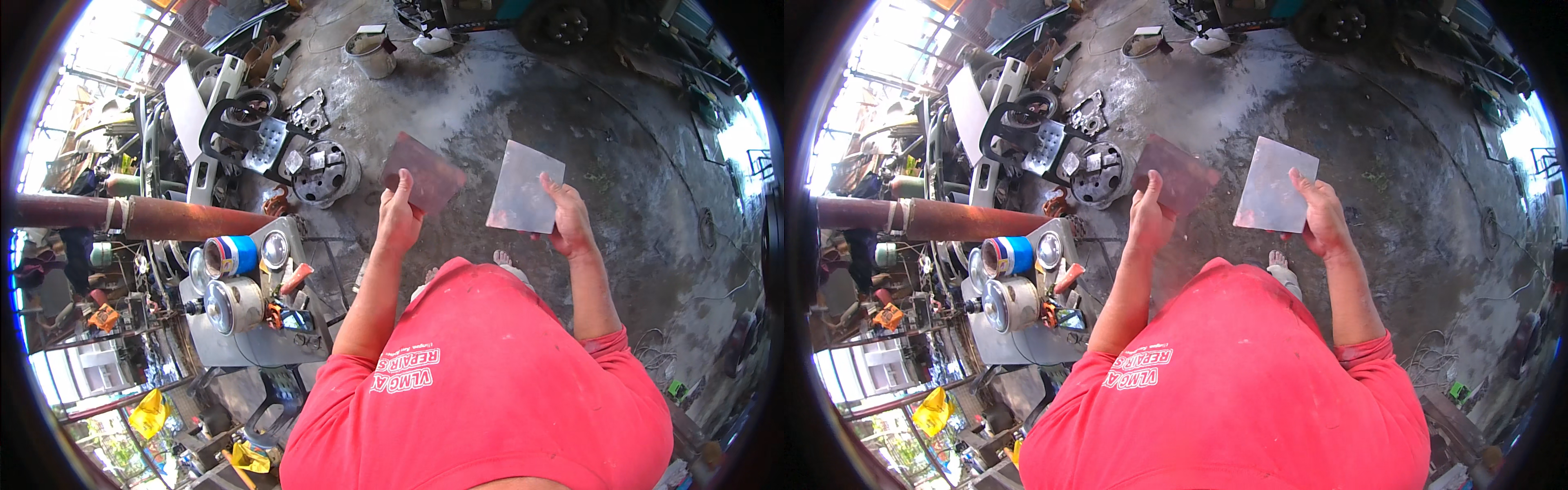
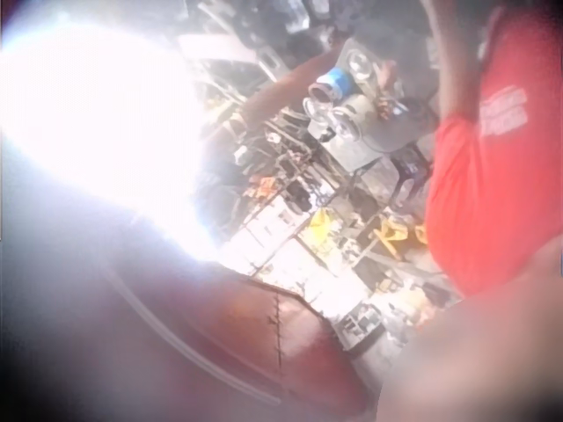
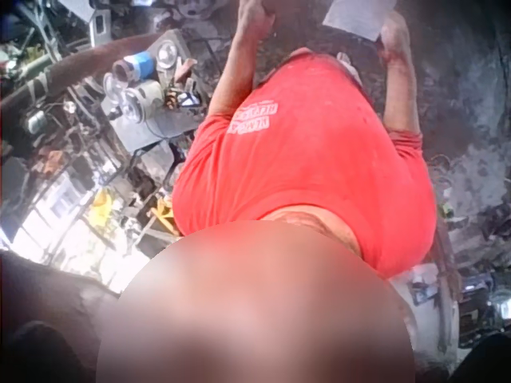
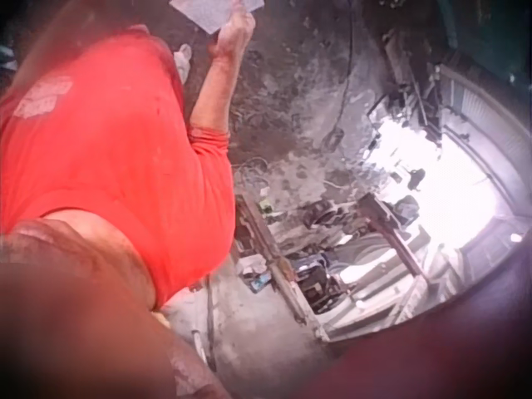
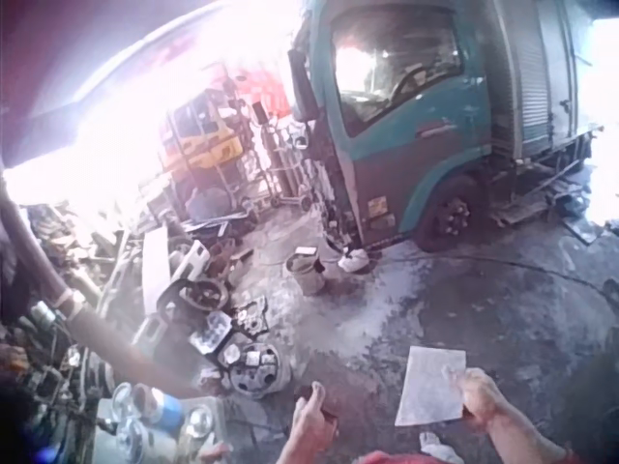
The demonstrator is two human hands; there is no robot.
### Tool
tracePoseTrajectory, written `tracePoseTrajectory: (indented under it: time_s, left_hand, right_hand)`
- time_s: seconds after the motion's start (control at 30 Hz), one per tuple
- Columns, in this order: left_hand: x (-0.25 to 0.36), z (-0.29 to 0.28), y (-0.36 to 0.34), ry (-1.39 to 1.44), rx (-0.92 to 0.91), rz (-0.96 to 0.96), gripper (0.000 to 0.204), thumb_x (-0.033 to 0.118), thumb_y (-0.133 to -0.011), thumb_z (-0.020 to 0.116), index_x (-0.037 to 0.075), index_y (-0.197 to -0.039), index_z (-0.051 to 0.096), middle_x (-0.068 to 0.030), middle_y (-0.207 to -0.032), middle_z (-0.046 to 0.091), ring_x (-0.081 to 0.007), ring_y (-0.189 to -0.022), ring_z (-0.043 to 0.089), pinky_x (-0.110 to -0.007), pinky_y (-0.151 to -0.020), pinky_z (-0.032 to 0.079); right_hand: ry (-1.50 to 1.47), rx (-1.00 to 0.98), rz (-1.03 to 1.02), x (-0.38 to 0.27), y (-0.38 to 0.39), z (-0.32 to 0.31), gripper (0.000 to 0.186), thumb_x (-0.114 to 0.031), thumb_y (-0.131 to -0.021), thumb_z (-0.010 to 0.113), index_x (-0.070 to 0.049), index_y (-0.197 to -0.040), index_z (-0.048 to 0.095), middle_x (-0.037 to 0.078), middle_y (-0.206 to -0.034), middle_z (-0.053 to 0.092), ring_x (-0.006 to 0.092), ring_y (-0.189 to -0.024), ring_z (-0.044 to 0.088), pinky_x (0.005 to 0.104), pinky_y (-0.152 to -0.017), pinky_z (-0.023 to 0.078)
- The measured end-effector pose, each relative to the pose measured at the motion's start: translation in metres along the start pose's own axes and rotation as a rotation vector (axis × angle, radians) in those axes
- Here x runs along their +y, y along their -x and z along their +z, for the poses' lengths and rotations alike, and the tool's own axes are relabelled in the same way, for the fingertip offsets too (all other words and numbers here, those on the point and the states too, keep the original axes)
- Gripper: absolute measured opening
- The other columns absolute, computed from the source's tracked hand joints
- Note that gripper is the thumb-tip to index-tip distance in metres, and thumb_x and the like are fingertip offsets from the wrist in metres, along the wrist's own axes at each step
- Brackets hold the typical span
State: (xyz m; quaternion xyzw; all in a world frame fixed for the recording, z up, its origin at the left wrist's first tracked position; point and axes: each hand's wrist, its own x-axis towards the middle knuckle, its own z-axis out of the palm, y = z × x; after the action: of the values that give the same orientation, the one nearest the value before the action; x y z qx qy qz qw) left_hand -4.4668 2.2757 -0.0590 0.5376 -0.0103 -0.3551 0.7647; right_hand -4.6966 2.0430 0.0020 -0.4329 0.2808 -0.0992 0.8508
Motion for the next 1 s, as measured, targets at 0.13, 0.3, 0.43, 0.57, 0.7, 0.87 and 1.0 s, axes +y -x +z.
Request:
tracePoseTrajectory:
  time_s: [0.13, 0.3, 0.43, 0.57, 0.7, 0.87, 1.0]
  left_hand:
    - [0.01, 0.053, 0.015, 0.372, -0.199, 0.098, 0.059, 0.046, -0.117, 0.055, 0.006, -0.159, 0.044, -0.0142, -0.147, 0.067, -0.0325, -0.131, 0.069, -0.053, -0.111, 0.057]
    - [-0.002, 0.09, 0.027, 0.331, -0.21, 0.113, 0.034, 0.021, -0.115, 0.063, 0.009, -0.146, 0.061, -0.0078, -0.137, 0.072, -0.0244, -0.121, 0.071, -0.041, -0.099, 0.061]
    - [-0.013, 0.091, 0.033, 0.276, -0.194, 0.204, 0.026, -0.005, -0.107, 0.066, 0.008, -0.128, 0.074, -0.0007, -0.121, 0.074, -0.0134, -0.105, 0.069, -0.03, -0.086, 0.06]
    - [-0.013, 0.089, 0.038, 0.074, -0.18, 0.363, 0.018, 0.0, -0.108, 0.069, 0.006, -0.125, 0.074, 0.0012, -0.106, 0.072, -0.0086, -0.09, 0.066, -0.029, -0.075, 0.056]
    - [-0.002, 0.085, 0.047, -0.061, -0.156, 0.293, 0.01, 0.006, -0.11, 0.07, 0.004, -0.119, 0.074, 0.0005, -0.097, 0.071, -0.008, -0.08, 0.065, -0.028, -0.065, 0.052]
    - [0.016, 0.067, 0.06, -0.318, -0.326, -0.017, 0.027, 0.015, -0.112, 0.07, 0.002, -0.136, 0.068, -0.0014, -0.11, 0.073, -0.0137, -0.103, 0.07, -0.031, -0.088, 0.058]
    - [0.027, 0.048, 0.065, -0.59, -0.603, 0.075, 0.031, 0.031, -0.112, 0.073, 0.001, -0.119, 0.072, -0.0006, -0.09, 0.071, -0.0093, -0.087, 0.065, -0.03, -0.075, 0.056]
  right_hand:
    - [-0.079, 0.023, -0.062, 0.019, -0.006, 0.039, 0.034, -0.033, -0.109, 0.072, -0.001, -0.12, 0.07, 0.012, -0.097, 0.08, 0.0243, -0.072, 0.079, 0.0378, -0.051, 0.061]
    - [-0.221, 0.206, -0.23, 0.041, -0.017, 0.078, 0.025, -0.016, -0.106, 0.072, 0.002, -0.123, 0.068, 0.013, -0.106, 0.078, 0.0232, -0.08, 0.079, 0.041, -0.056, 0.064]
    - [-0.192, 0.255, -0.27, 0.032, -0.014, 0.078, 0.025, -0.012, -0.104, 0.071, 0.005, -0.123, 0.068, 0.014, -0.105, 0.077, 0.024, -0.079, 0.078, 0.0409, -0.058, 0.065]
    - [-0.183, 0.207, -0.256, 0.027, -0.014, 0.078, 0.023, -0.011, -0.104, 0.071, 0.005, -0.119, 0.07, 0.014, -0.104, 0.077, 0.023, -0.079, 0.077, 0.0412, -0.058, 0.064]
    - [-0.089, 0.205, -0.305, 0.024, -0.017, 0.077, 0.022, -0.01, -0.103, 0.071, 0.005, -0.12, 0.072, 0.012, -0.105, 0.078, 0.02, -0.087, 0.077, 0.0381, -0.071, 0.065]
    - [0.089, -0.028, -0.332, -0.003, -0.016, 0.064, 0.026, -0.011, -0.103, 0.072, 0.004, -0.125, 0.074, 0.007, -0.112, 0.079, 0.0129, -0.098, 0.073, 0.032, -0.088, 0.061]
    - [0.361, -0.284, -0.296, -0.016, -0.016, 0.064, 0.024, -0.011, -0.104, 0.071, 0.003, -0.124, 0.075, 0.003, -0.112, 0.078, 0.0098, -0.1, 0.07, 0.0301, -0.089, 0.059]
